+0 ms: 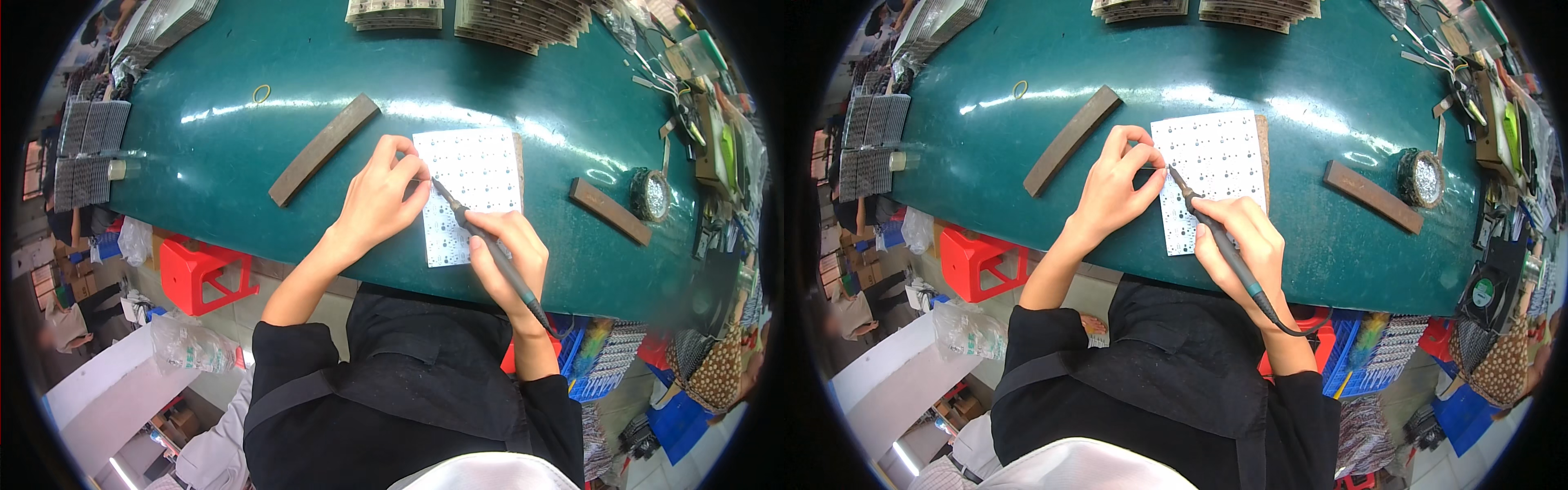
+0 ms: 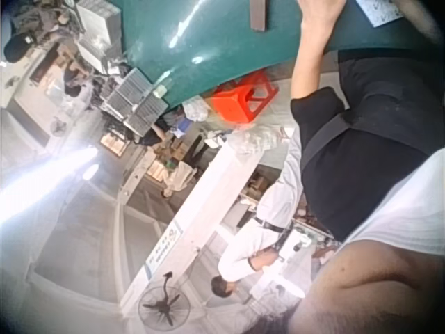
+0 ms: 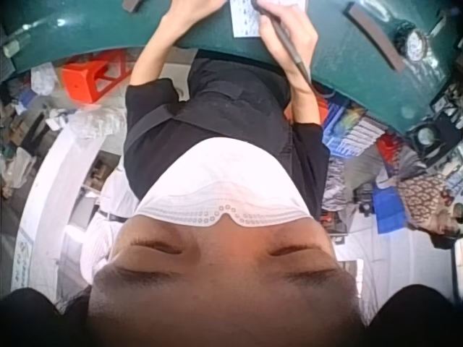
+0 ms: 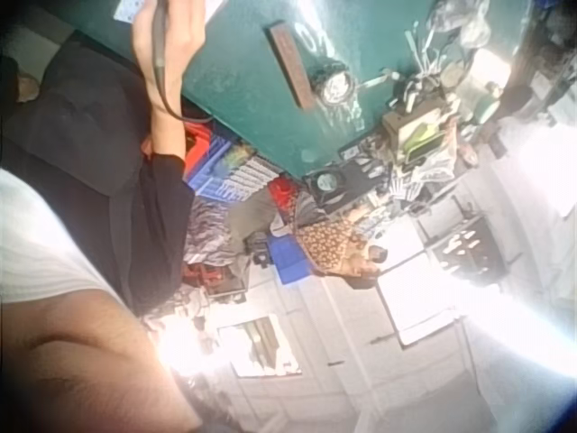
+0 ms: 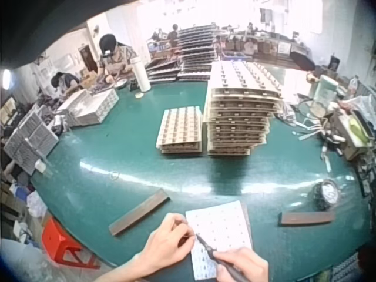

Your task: Soldering individual components onto a series of white LED panels at a factory workbench.

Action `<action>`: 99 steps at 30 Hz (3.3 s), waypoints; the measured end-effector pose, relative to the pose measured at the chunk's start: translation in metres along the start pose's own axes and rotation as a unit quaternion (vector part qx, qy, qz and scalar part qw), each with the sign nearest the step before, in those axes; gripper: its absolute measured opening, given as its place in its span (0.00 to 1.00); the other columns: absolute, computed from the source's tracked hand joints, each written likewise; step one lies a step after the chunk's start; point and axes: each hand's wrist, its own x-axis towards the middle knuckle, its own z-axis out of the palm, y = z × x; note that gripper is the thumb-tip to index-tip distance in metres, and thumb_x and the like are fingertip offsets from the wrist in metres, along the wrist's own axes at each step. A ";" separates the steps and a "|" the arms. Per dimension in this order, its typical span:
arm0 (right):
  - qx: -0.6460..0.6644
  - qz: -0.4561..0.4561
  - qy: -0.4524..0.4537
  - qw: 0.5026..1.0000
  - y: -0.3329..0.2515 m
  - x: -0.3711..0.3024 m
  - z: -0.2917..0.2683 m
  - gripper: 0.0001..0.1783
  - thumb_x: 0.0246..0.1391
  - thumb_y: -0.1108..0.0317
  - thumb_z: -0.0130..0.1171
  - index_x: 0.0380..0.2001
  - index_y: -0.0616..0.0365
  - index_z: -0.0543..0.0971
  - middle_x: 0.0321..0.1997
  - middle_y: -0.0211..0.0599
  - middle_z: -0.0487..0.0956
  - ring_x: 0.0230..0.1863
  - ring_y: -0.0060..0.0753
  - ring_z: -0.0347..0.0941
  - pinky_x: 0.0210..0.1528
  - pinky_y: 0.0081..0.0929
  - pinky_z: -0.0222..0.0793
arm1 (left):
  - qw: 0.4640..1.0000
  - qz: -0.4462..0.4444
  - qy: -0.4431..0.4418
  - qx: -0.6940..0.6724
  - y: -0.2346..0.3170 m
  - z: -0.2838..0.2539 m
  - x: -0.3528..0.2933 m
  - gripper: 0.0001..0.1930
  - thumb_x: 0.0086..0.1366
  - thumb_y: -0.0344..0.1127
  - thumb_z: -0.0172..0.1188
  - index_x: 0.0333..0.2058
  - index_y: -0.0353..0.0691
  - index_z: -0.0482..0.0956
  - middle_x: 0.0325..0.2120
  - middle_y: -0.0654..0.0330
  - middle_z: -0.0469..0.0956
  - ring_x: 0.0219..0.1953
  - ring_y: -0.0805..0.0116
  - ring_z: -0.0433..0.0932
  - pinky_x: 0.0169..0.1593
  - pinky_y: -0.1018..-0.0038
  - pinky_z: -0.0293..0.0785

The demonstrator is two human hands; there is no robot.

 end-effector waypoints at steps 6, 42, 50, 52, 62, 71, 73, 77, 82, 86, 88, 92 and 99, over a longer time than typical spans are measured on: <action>0.000 0.001 0.006 1.000 -0.002 -0.010 -0.004 0.15 0.45 0.80 0.62 0.40 0.65 0.82 0.32 0.43 0.79 0.32 0.36 0.78 0.36 0.27 0.73 | 0.999 -0.037 0.027 0.009 0.007 -0.009 -0.013 0.04 0.60 0.30 0.62 0.34 0.41 0.77 0.30 0.59 0.70 0.24 0.62 0.75 0.27 0.67 0.73; -0.017 0.010 0.014 1.000 -0.005 -0.017 0.000 0.16 0.45 0.80 0.62 0.41 0.64 0.82 0.31 0.41 0.78 0.32 0.35 0.77 0.36 0.26 0.73 | 0.997 -0.041 0.054 -0.033 0.009 0.007 -0.026 0.06 0.60 0.27 0.62 0.35 0.37 0.74 0.29 0.59 0.71 0.28 0.67 0.74 0.31 0.72 0.72; -0.052 -0.034 0.048 0.997 0.002 -0.018 -0.002 0.17 0.45 0.79 0.64 0.42 0.63 0.82 0.32 0.42 0.78 0.33 0.36 0.77 0.37 0.28 0.74 | 0.996 -0.071 0.044 -0.022 0.007 0.010 -0.025 0.05 0.64 0.30 0.59 0.38 0.40 0.73 0.31 0.57 0.74 0.30 0.61 0.79 0.30 0.66 0.75; -0.106 -0.015 0.087 0.990 0.003 -0.016 -0.022 0.15 0.47 0.78 0.61 0.42 0.62 0.82 0.35 0.44 0.79 0.38 0.40 0.77 0.44 0.33 0.73 | 0.994 -0.088 0.047 -0.043 0.006 0.010 -0.027 0.06 0.65 0.30 0.57 0.39 0.39 0.73 0.32 0.56 0.76 0.31 0.59 0.80 0.32 0.65 0.75; -0.437 0.084 0.329 0.833 0.074 -0.054 -0.117 0.15 0.60 0.70 0.58 0.50 0.61 0.78 0.39 0.42 0.75 0.40 0.38 0.72 0.44 0.32 0.69 | 0.995 -0.073 0.016 -0.066 0.013 0.001 -0.013 0.05 0.63 0.31 0.60 0.38 0.43 0.76 0.29 0.57 0.75 0.29 0.61 0.79 0.32 0.68 0.75; 0.003 -0.084 0.146 0.986 0.017 -0.021 0.007 0.12 0.42 0.81 0.65 0.34 0.64 0.80 0.28 0.41 0.78 0.26 0.30 0.75 0.25 0.21 0.68 | 0.995 -0.054 0.030 -0.079 0.006 0.011 -0.007 0.05 0.59 0.29 0.62 0.34 0.42 0.77 0.25 0.62 0.70 0.22 0.70 0.73 0.26 0.72 0.72; -0.001 -0.062 0.124 0.990 0.013 -0.016 0.014 0.12 0.41 0.82 0.65 0.34 0.64 0.80 0.27 0.40 0.78 0.25 0.29 0.74 0.24 0.21 0.67 | 0.994 -0.031 0.045 -0.099 0.006 0.015 -0.006 0.06 0.58 0.25 0.63 0.34 0.38 0.78 0.24 0.63 0.69 0.23 0.75 0.67 0.27 0.77 0.66; -0.018 -0.053 0.111 0.992 0.017 -0.013 0.019 0.14 0.41 0.82 0.65 0.35 0.63 0.80 0.27 0.39 0.78 0.24 0.27 0.73 0.23 0.20 0.66 | 0.993 -0.030 0.040 -0.105 0.007 0.015 -0.005 0.06 0.57 0.24 0.63 0.34 0.38 0.78 0.24 0.63 0.69 0.23 0.75 0.67 0.27 0.77 0.66; -0.018 -0.047 0.104 0.993 0.018 -0.012 0.022 0.14 0.41 0.82 0.65 0.35 0.64 0.79 0.27 0.39 0.78 0.24 0.27 0.73 0.23 0.21 0.66 | 0.994 -0.031 0.031 -0.104 0.006 0.015 -0.005 0.05 0.57 0.25 0.64 0.33 0.38 0.79 0.23 0.64 0.68 0.23 0.74 0.67 0.27 0.76 0.67; -0.012 -0.052 0.114 0.992 0.019 -0.012 0.025 0.13 0.41 0.82 0.64 0.34 0.64 0.79 0.26 0.39 0.78 0.23 0.28 0.73 0.23 0.21 0.66 | 0.995 -0.029 0.040 -0.090 0.004 0.015 -0.008 0.05 0.58 0.24 0.63 0.34 0.37 0.78 0.24 0.64 0.68 0.23 0.76 0.66 0.27 0.78 0.66; -0.011 -0.066 0.129 0.989 0.018 -0.018 0.022 0.13 0.41 0.82 0.64 0.34 0.64 0.79 0.25 0.40 0.78 0.23 0.29 0.73 0.23 0.21 0.66 | 0.985 -0.073 0.071 -0.138 0.008 0.014 -0.012 0.05 0.58 0.23 0.63 0.33 0.36 0.77 0.25 0.64 0.68 0.23 0.77 0.65 0.27 0.80 0.65; 0.015 -0.091 0.152 0.984 0.024 -0.033 0.022 0.11 0.42 0.83 0.62 0.33 0.65 0.78 0.24 0.41 0.77 0.22 0.30 0.73 0.23 0.22 0.66 | 0.989 -0.046 0.045 -0.136 0.008 0.012 -0.025 0.06 0.56 0.27 0.63 0.32 0.40 0.76 0.26 0.62 0.72 0.22 0.71 0.72 0.25 0.74 0.70; 0.022 -0.067 0.129 0.989 0.023 -0.034 0.025 0.11 0.42 0.82 0.63 0.33 0.64 0.78 0.24 0.40 0.78 0.21 0.28 0.72 0.22 0.21 0.64 | 0.993 -0.010 0.047 -0.110 0.006 0.018 -0.025 0.06 0.55 0.26 0.64 0.32 0.40 0.77 0.26 0.62 0.73 0.22 0.70 0.73 0.25 0.74 0.71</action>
